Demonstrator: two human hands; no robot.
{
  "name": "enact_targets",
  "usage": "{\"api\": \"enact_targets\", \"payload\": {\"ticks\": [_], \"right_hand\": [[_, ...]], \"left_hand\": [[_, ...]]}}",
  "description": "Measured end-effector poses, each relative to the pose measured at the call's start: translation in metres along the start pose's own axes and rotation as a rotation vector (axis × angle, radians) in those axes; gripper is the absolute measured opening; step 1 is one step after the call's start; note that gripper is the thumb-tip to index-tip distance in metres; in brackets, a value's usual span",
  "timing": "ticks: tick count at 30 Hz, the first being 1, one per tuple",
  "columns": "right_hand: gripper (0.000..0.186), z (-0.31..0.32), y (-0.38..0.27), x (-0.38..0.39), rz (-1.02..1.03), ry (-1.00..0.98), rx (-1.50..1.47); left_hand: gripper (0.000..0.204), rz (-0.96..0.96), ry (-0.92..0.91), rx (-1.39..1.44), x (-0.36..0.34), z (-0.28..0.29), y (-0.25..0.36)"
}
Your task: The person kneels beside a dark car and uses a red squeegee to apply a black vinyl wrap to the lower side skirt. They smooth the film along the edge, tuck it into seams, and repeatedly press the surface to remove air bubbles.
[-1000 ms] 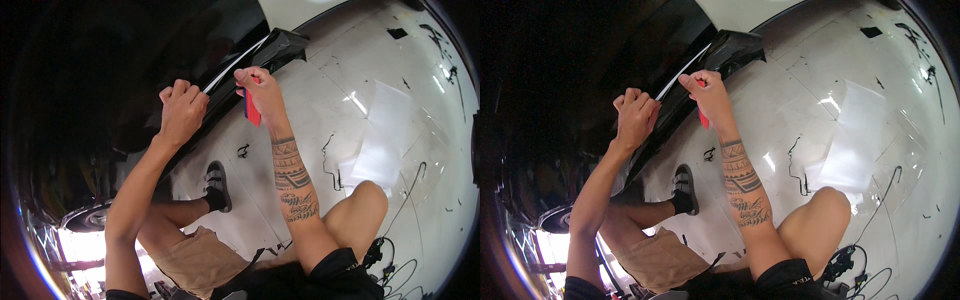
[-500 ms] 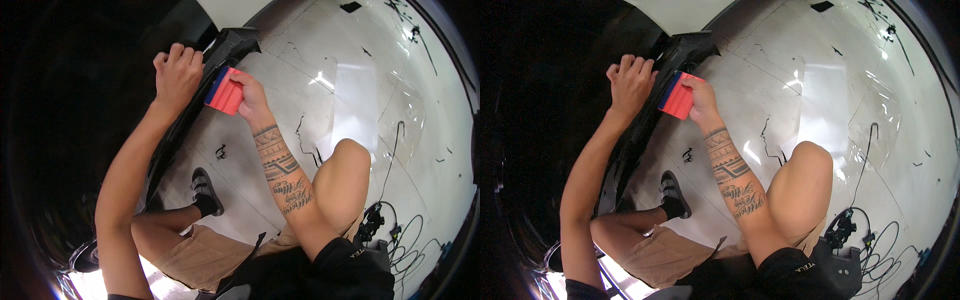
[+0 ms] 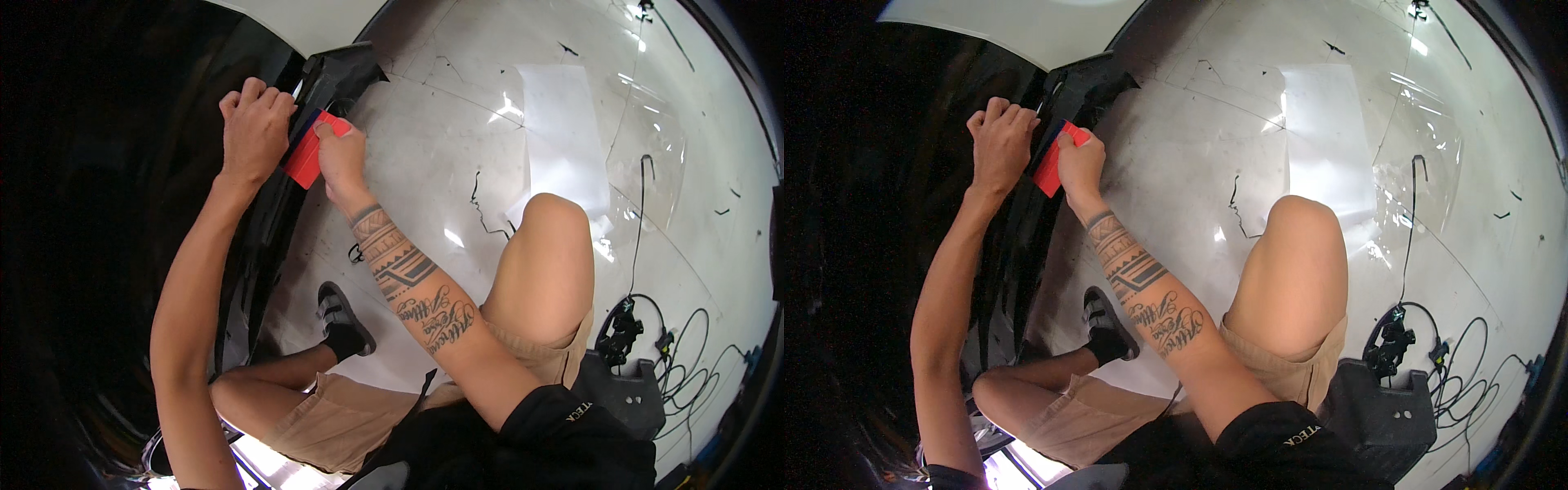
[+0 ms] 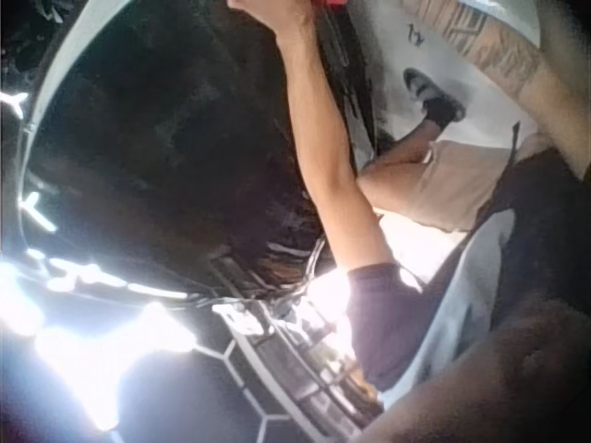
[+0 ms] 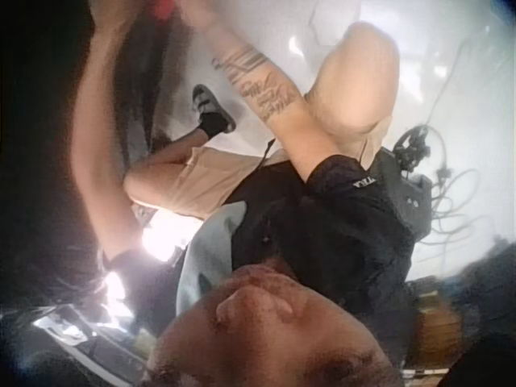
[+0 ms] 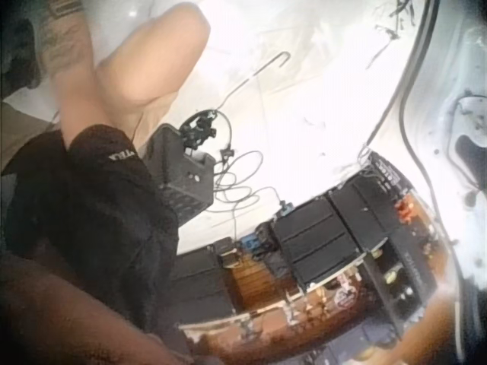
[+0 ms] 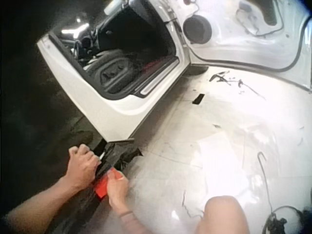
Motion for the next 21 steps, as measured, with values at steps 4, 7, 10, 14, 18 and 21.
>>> {"api": "enact_targets", "payload": {"ticks": [4,7,10,14,18,21], "right_hand": [[0.012,0.01,0.009,0.021,0.077,0.077,0.104],[0.013,0.006,0.015,0.047,0.085,0.074,0.197],[0.012,-0.008,0.012,0.064,0.146,0.082,0.268],[0.015,-0.005,-0.037,0.041,0.438,0.147,0.462],[0.015,-0.009,-0.08,-0.035,0.383,-0.056,0.483],[0.019,-0.02,-0.08,-0.047,0.337,-0.154,0.606]], "left_hand": [[0.006,-0.099,-0.122,-0.105,-0.011,-0.002,-0.001],[0.007,-0.179,-0.222,-0.101,-0.02,-0.003,0.001],[0.007,-0.256,-0.25,-0.095,-0.025,-0.001,0.002],[0.005,-0.27,-0.3,-0.141,-0.028,0.002,0.001],[0.01,-0.232,-0.304,-0.133,-0.032,0.002,-0.001],[0.021,-0.229,-0.321,-0.234,-0.031,-0.002,0.005]]}}
Point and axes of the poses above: each hand's wrist, its own x-axis away from the middle knuckle, its own z-axis out of the back of the hand, y = z × x, the point moved 10 cm from there along -x, towards the middle knuckle, and after that the axes turned 1 degree about x, right-handed, at the moved point
